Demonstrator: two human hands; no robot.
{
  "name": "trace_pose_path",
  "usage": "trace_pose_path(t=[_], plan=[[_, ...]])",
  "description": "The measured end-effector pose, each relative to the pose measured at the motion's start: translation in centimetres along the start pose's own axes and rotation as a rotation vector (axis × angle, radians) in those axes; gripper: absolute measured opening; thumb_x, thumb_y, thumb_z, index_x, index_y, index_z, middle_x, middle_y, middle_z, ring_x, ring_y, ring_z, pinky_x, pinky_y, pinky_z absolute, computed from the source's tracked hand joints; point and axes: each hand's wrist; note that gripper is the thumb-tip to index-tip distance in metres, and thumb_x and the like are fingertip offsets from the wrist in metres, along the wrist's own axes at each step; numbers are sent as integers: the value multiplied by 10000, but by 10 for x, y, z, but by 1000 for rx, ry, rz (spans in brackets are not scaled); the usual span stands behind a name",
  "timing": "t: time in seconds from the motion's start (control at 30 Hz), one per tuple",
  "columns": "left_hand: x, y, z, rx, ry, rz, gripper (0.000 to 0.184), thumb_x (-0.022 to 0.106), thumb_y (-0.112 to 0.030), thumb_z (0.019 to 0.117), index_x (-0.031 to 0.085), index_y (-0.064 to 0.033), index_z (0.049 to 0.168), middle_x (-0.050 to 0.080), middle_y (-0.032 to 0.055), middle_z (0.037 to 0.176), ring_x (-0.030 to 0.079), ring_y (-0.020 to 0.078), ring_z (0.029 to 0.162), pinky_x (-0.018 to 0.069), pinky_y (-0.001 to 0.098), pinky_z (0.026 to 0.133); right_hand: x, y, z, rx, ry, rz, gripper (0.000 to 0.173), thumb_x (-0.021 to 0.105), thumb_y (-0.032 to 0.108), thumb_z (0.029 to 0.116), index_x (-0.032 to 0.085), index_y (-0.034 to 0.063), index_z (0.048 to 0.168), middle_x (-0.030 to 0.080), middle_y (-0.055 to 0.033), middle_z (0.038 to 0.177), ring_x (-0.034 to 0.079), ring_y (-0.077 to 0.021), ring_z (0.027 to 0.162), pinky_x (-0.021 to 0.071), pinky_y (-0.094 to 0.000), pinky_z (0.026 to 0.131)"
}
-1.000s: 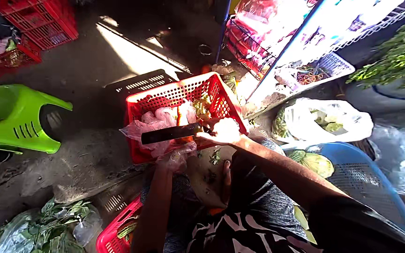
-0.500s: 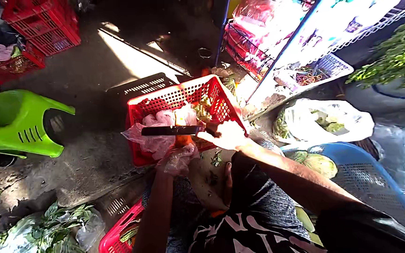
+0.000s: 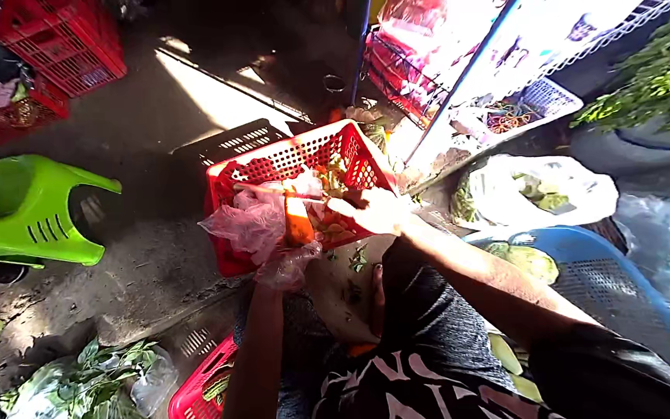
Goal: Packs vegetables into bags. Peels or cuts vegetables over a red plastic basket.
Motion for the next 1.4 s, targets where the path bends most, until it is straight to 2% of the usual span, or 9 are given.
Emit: trace_pose_path(t=[0.13, 0.33, 0.53, 0.7, 0.83, 0.93, 1.13, 1.2, 1.4], plan=[[4, 2, -1, -27, 46, -88, 274, 693, 7, 873, 642, -85, 1126, 734, 23, 977, 705, 124, 910, 597, 328, 853, 28, 0, 4, -64, 47, -57, 780, 388, 753, 975, 719, 52, 1057, 710, -213, 939, 686, -426, 983, 506, -644, 829], [14, -15, -16, 156, -8, 138, 445, 770, -70, 840, 574, -43, 1238, 724, -28, 1049, 688, 67, 984, 581, 283, 899, -1, -18, 24, 274, 144, -24, 516, 490, 475, 1070, 627, 81, 1374, 626, -279, 1329, 571, -482, 1264, 404, -695, 1030], [11, -18, 7, 88, 46, -106, 244, 538, 15, 978, 519, -17, 1219, 669, 18, 1060, 655, 72, 1003, 547, 239, 912, 0, -11, 5, 72, -75, 87, 748, 390, 750, 983, 732, 105, 1143, 725, -207, 992, 687, -430, 994, 496, -683, 842], [17, -7, 0, 119, -7, -132, 212, 741, -70, 863, 677, -143, 1051, 736, -24, 962, 694, 82, 927, 576, 293, 881, 19, 3, -32, -319, -220, -35, 850, 338, 803, 937, 715, 41, 924, 652, -155, 701, 680, -382, 717, 494, -609, 604], [16, -1, 4, 35, 44, -308, 258, 756, -69, 819, 667, -110, 1058, 737, 52, 993, 712, 164, 943, 592, 364, 891, 31, -12, -15, -200, -127, -58, 834, 357, 792, 943, 715, 40, 987, 684, -195, 790, 693, -425, 814, 507, -642, 680], [14, 2, 0, 137, 98, -187, 368, 834, -196, 826, 676, -139, 1153, 735, 23, 1055, 696, 134, 987, 576, 334, 903, 26, -42, 8, 96, -55, 22, 734, 390, 742, 988, 713, 128, 1231, 731, -226, 1039, 687, -459, 1023, 499, -703, 860], [4, 9, 2, 61, 16, -281, 208, 627, 1, 892, 637, -71, 1087, 714, 44, 991, 689, 135, 965, 573, 317, 901, 8, -17, -29, -170, -149, 20, 791, 357, 781, 952, 732, 87, 1017, 684, -145, 779, 691, -379, 796, 511, -634, 684], [5, 7, 3, 68, 36, -245, 203, 746, -55, 855, 695, -106, 1045, 737, 32, 978, 701, 133, 944, 578, 331, 893, 14, -4, -34, -331, -177, -6, 841, 336, 819, 925, 708, 65, 903, 646, -129, 701, 675, -357, 721, 492, -599, 612], [13, -4, -4, 58, 32, -145, 297, 753, -97, 845, 651, -106, 1123, 728, 12, 1008, 695, 118, 951, 578, 320, 889, 19, -39, 7, 22, -34, -91, 781, 388, 773, 966, 724, 92, 1148, 722, -226, 959, 692, -452, 978, 506, -684, 825]])
Point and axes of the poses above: each hand's wrist, its own z-axis towards the middle knuckle, its own x-axis out of the palm, y = z × x
